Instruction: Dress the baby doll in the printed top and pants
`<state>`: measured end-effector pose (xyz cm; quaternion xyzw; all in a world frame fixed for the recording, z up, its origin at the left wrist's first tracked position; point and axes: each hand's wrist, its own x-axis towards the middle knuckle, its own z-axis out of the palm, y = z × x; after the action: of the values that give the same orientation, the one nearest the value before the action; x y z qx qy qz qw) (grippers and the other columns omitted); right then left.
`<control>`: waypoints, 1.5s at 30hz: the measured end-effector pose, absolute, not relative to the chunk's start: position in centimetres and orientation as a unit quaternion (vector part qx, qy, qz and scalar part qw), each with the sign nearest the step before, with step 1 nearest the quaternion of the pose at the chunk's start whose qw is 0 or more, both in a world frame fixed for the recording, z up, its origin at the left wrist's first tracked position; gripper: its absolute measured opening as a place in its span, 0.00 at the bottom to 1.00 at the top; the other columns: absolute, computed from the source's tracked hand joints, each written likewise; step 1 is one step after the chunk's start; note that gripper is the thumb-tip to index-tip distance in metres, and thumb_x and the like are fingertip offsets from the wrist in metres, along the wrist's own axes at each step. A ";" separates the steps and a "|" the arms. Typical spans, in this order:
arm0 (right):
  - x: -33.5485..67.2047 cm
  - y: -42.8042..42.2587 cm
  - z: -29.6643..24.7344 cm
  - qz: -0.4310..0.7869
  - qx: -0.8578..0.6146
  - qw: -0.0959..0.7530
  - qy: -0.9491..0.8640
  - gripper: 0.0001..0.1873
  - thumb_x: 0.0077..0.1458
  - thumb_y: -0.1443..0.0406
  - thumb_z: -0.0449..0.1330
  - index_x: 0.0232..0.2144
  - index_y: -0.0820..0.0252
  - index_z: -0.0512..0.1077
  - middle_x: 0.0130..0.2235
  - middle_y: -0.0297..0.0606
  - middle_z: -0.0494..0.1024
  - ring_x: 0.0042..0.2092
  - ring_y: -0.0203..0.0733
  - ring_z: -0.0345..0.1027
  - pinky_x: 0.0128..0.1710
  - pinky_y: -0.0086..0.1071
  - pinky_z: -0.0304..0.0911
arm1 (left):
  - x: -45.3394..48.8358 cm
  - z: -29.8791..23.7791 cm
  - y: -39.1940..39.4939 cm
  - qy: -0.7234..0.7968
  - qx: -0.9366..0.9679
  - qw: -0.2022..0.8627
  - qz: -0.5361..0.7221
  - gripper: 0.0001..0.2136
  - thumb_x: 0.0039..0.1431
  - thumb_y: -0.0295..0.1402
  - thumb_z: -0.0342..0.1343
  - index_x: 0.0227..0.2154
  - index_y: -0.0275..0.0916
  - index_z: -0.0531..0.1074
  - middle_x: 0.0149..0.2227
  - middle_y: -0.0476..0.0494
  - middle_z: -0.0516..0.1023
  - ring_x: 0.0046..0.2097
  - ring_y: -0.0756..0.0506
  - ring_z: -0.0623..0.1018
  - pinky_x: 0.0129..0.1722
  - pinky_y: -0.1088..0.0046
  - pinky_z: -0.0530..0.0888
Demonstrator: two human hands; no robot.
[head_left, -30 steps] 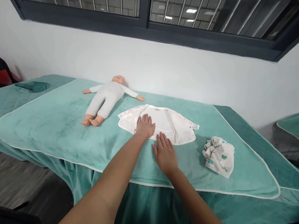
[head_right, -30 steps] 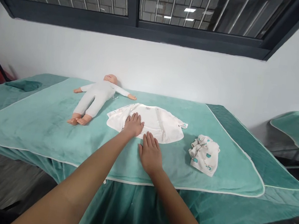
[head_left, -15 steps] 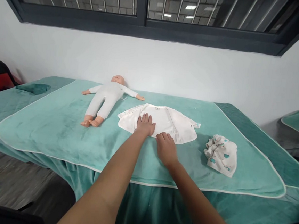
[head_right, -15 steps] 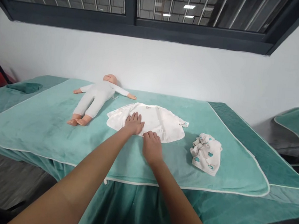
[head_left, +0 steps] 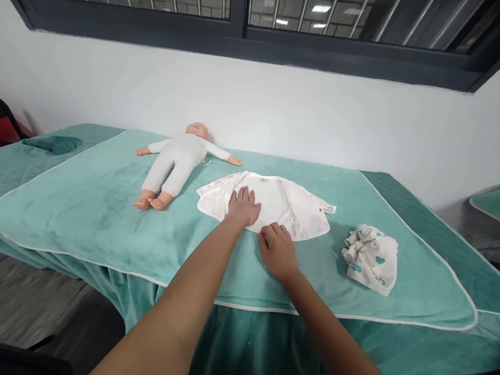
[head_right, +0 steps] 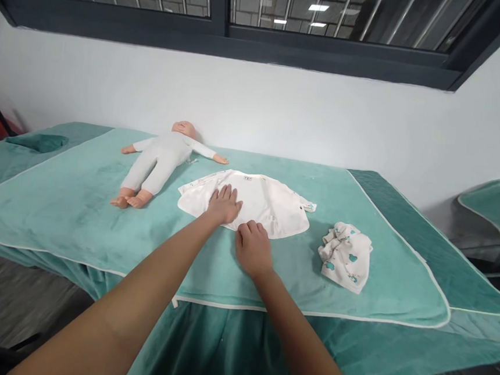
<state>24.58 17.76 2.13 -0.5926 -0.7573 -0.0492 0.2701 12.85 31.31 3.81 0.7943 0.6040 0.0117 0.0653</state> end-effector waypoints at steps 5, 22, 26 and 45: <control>24.6 18.0 2.0 -0.021 -0.593 0.309 -0.743 0.08 0.64 0.66 0.53 0.32 0.57 0.68 0.35 0.37 0.72 0.39 0.43 0.62 0.41 0.35 0.56 | 12.6 3.6 31.0 0.595 0.801 0.050 0.044 0.33 0.66 0.45 0.29 0.69 0.31 0.47 0.73 0.37 0.41 0.73 0.41 0.42 0.70 0.55 0.40; 35.8 17.6 1.7 -0.049 -0.586 0.253 -0.768 0.22 0.52 0.78 0.50 0.45 0.56 0.72 0.48 0.40 0.74 0.50 0.48 0.63 0.47 0.39 0.58 | 12.3 3.0 30.9 0.591 0.800 0.038 0.090 0.31 0.67 0.46 0.31 0.68 0.36 0.52 0.72 0.40 0.45 0.72 0.43 0.46 0.70 0.56 0.44; 35.9 17.4 1.7 -0.075 -0.602 0.252 -0.754 0.15 0.53 0.76 0.51 0.38 0.57 0.73 0.41 0.40 0.75 0.45 0.48 0.64 0.43 0.38 0.57 | 12.3 3.1 30.8 0.591 0.801 0.038 0.091 0.31 0.67 0.45 0.31 0.68 0.36 0.53 0.72 0.39 0.45 0.72 0.43 0.47 0.70 0.56 0.45; 44.0 27.5 3.6 0.188 -0.763 0.481 -0.388 0.17 0.37 0.54 0.68 0.26 0.60 0.72 0.28 0.38 0.74 0.35 0.46 0.67 0.41 0.39 0.59 | 12.5 3.3 31.0 0.593 0.801 0.032 0.079 0.31 0.67 0.45 0.30 0.68 0.35 0.52 0.72 0.39 0.45 0.72 0.41 0.46 0.70 0.54 0.46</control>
<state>44.02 27.52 3.57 -0.7634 -0.3877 0.1880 0.4812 12.53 31.00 3.34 0.8006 0.5932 0.0786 0.0324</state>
